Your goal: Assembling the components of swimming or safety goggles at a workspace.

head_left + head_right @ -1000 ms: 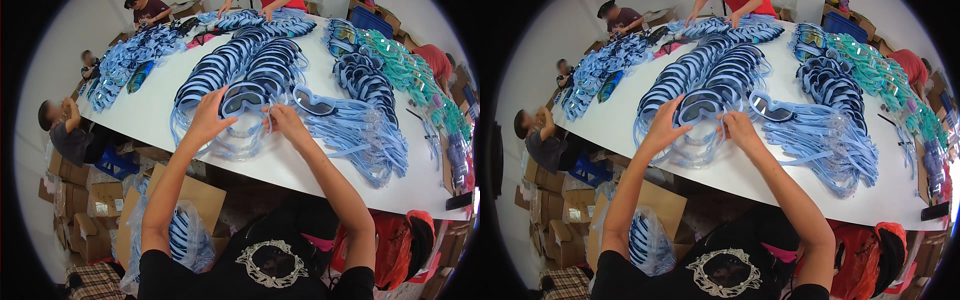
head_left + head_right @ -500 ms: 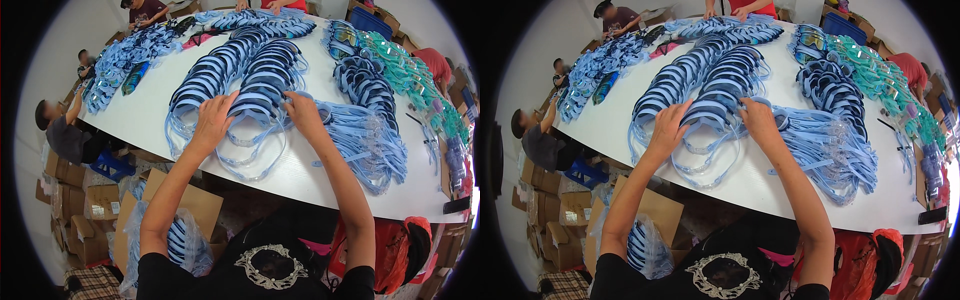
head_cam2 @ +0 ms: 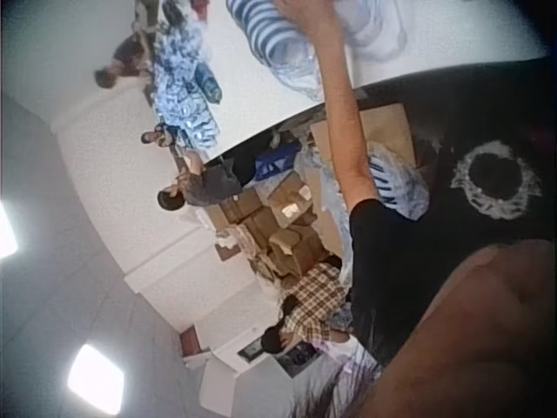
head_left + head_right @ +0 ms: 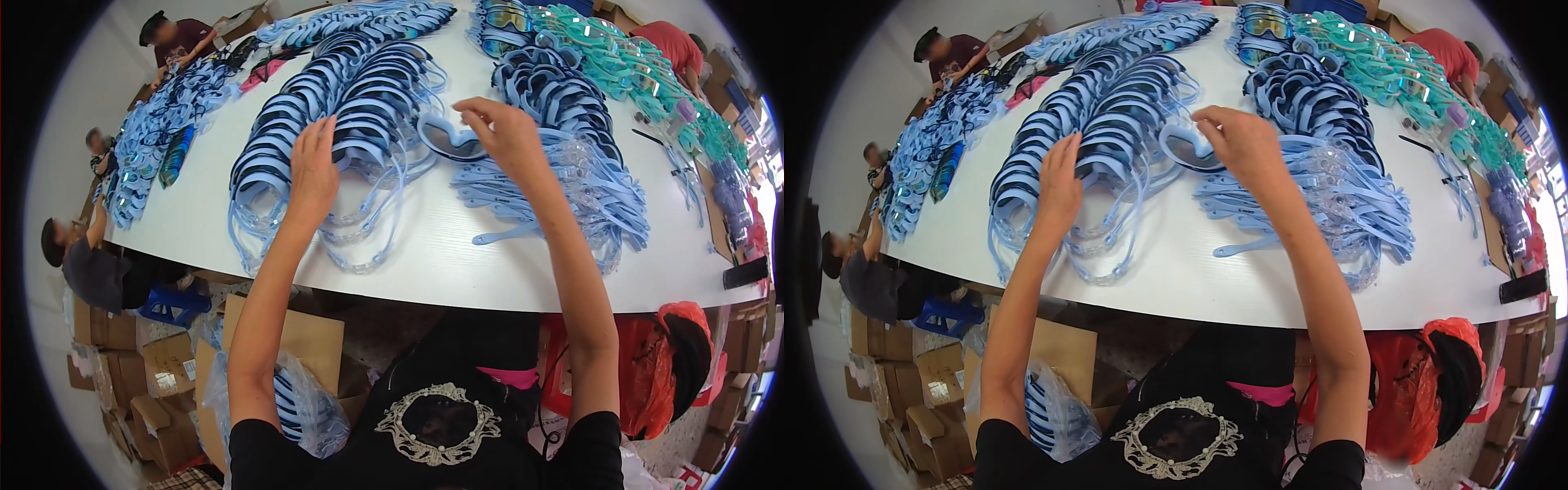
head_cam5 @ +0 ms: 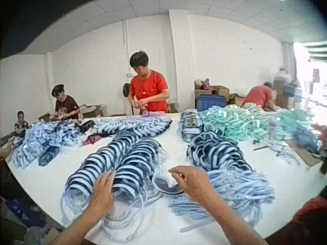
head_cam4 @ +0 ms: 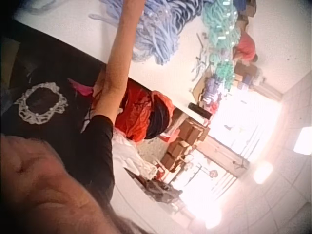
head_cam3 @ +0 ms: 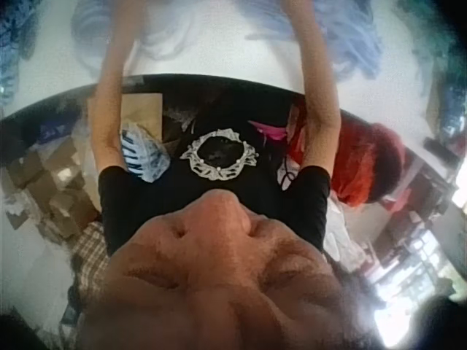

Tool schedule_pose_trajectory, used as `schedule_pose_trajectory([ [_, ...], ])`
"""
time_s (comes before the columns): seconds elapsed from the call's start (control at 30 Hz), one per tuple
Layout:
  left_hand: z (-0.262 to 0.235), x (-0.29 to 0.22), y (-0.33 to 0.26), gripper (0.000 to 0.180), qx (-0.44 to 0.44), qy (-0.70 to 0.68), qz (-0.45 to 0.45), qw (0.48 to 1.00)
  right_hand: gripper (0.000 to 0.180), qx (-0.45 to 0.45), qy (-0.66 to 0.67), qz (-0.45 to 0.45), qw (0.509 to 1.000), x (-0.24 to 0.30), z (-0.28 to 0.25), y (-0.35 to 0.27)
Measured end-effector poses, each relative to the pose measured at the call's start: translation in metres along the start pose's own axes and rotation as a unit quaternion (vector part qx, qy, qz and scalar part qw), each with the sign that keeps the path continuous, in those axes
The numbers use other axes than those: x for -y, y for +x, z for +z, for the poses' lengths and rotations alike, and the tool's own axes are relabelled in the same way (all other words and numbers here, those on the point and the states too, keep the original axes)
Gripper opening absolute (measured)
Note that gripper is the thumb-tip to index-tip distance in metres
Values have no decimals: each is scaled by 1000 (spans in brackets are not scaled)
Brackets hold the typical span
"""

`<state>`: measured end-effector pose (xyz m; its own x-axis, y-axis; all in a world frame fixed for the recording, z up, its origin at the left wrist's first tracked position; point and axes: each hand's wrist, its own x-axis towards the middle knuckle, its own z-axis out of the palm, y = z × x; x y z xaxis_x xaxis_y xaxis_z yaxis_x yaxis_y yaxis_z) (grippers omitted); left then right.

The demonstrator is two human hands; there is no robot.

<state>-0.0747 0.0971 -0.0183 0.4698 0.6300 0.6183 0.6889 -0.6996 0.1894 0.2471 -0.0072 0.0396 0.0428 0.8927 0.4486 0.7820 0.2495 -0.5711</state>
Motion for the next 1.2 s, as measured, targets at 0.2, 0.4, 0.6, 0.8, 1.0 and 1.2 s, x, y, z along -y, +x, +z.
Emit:
schedule_pose_trajectory([
  [0.2,-29,-101,11,65,52,-176,67,981,47,-10,-134,-89,987,-37,-6,-43],
  [0.4,44,-157,42,51,73,-248,92,962,34,-81,-13,7,997,-13,-12,-53],
  [0.6,81,-162,56,57,45,-105,172,978,19,25,-109,-61,992,-1,-16,-132],
  [0.8,86,-173,64,45,11,-16,223,975,11,26,-210,-106,972,12,0,-166],
  [1.0,56,-170,89,34,16,-82,142,986,14,26,-201,-142,969,0,-5,-167],
  [1.2,50,-155,105,34,127,-493,-56,859,11,-15,-87,-68,994,-4,-3,-136],
])
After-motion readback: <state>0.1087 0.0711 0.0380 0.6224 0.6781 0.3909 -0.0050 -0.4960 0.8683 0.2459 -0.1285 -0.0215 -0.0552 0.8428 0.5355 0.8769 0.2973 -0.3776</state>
